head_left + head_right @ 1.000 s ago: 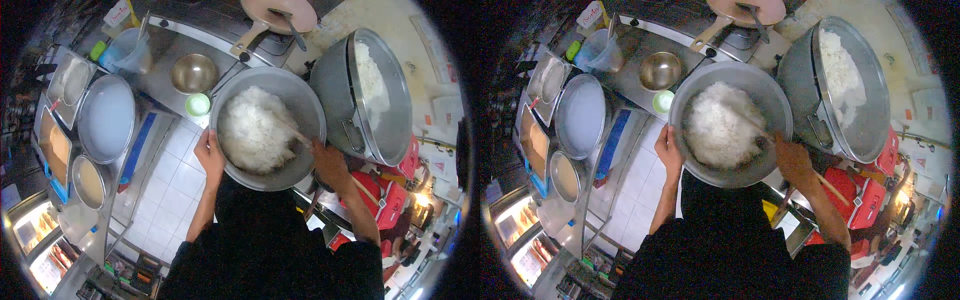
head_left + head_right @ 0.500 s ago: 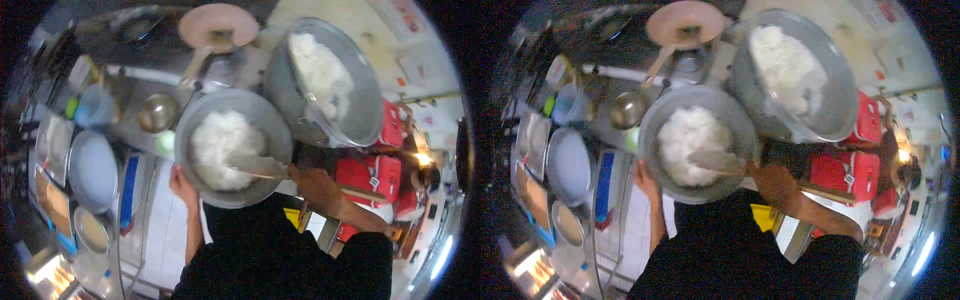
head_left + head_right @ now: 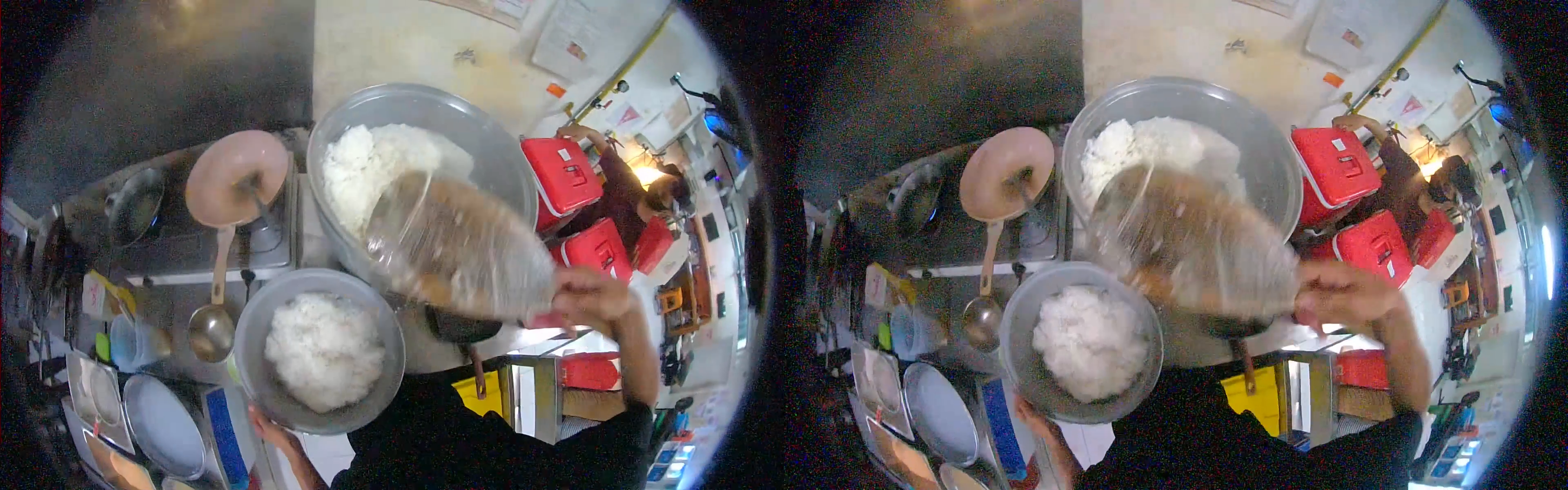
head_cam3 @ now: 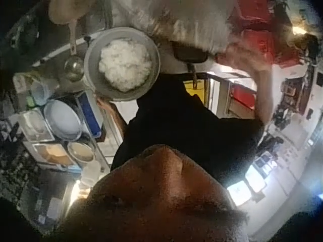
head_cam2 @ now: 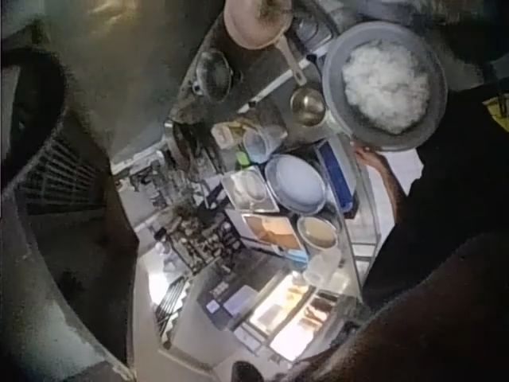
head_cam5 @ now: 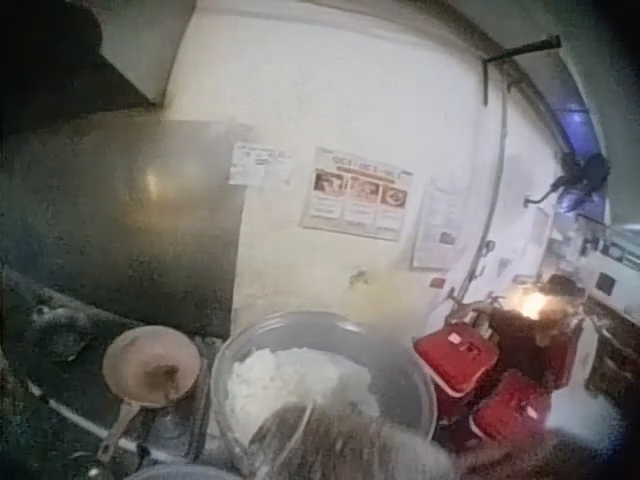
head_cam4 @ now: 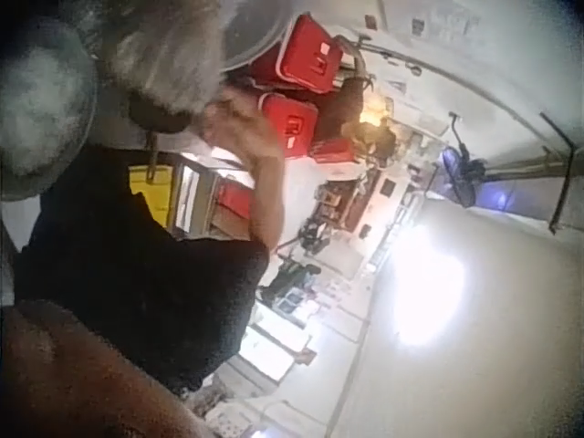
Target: Transferring cooked rice from a large industrial rice cooker into a smaller pot using a wooden paddle.
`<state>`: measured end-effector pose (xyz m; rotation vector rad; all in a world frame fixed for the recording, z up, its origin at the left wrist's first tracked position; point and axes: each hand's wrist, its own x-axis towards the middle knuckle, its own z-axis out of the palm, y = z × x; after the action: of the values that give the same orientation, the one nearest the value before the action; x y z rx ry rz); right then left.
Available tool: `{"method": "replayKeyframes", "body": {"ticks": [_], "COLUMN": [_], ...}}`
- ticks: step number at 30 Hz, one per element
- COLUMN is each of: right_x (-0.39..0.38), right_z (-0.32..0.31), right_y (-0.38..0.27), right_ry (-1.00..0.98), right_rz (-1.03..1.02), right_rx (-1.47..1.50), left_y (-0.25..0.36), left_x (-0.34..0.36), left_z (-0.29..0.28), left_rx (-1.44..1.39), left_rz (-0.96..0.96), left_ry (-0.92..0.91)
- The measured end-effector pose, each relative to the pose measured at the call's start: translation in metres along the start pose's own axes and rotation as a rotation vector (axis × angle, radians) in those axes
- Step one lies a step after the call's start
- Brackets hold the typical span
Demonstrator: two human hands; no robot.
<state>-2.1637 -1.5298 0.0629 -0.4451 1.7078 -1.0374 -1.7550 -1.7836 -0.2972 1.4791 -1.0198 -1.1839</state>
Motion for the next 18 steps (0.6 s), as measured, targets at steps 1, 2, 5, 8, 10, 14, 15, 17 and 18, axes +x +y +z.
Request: {"method": "replayKeyframes", "body": {"ticks": [1, 2, 5, 8, 10, 14, 15, 17, 18], "right_x": [0.001, 0.008, 0.051, 0.111, 0.145, 0.193, 0.202, 0.216, 0.220], "right_z": [-0.017, -0.035, -0.084, -0.131, -0.151, -0.165, -0.164, -0.161, -0.159], "right_y": [-0.013, -0.028, -0.058, -0.086, -0.096, -0.113, -0.117, -0.127, -0.132], "right_ry": [0.124, 0.238, 0.653, 0.683, 0.706, 0.619, 0.599, 0.561, 0.524], "right_rz": [-0.037, -0.076, -0.496, -0.262, -0.261, -0.504, -0.571, -0.622, -0.655], "right_rx": [-0.151, -0.380, -1.699, -1.940, -2.050, -2.220, -2.241, -2.264, -2.283], "left_y": [-0.003, -0.008, -0.022, -0.040, -0.046, -0.046, -0.046, -0.047, -0.050], "left_x": [0.003, 0.006, 0.018, 0.025, 0.031, 0.037, 0.037, 0.035, 0.033], "left_z": [-0.004, -0.007, -0.020, -0.024, -0.023, -0.028, -0.031, -0.039, -0.042], "left_rx": [0.038, 0.082, 0.524, 0.838, 0.914, 0.352, 0.410, 0.324, 0.298], "left_rz": [0.019, 0.100, 0.384, 0.689, 0.906, 0.101, 0.131, 0.075, 0.172], "left_ry": [-0.028, -0.082, -0.136, -0.028, 0.022, -0.068, -0.076, -0.154, -0.223]}}
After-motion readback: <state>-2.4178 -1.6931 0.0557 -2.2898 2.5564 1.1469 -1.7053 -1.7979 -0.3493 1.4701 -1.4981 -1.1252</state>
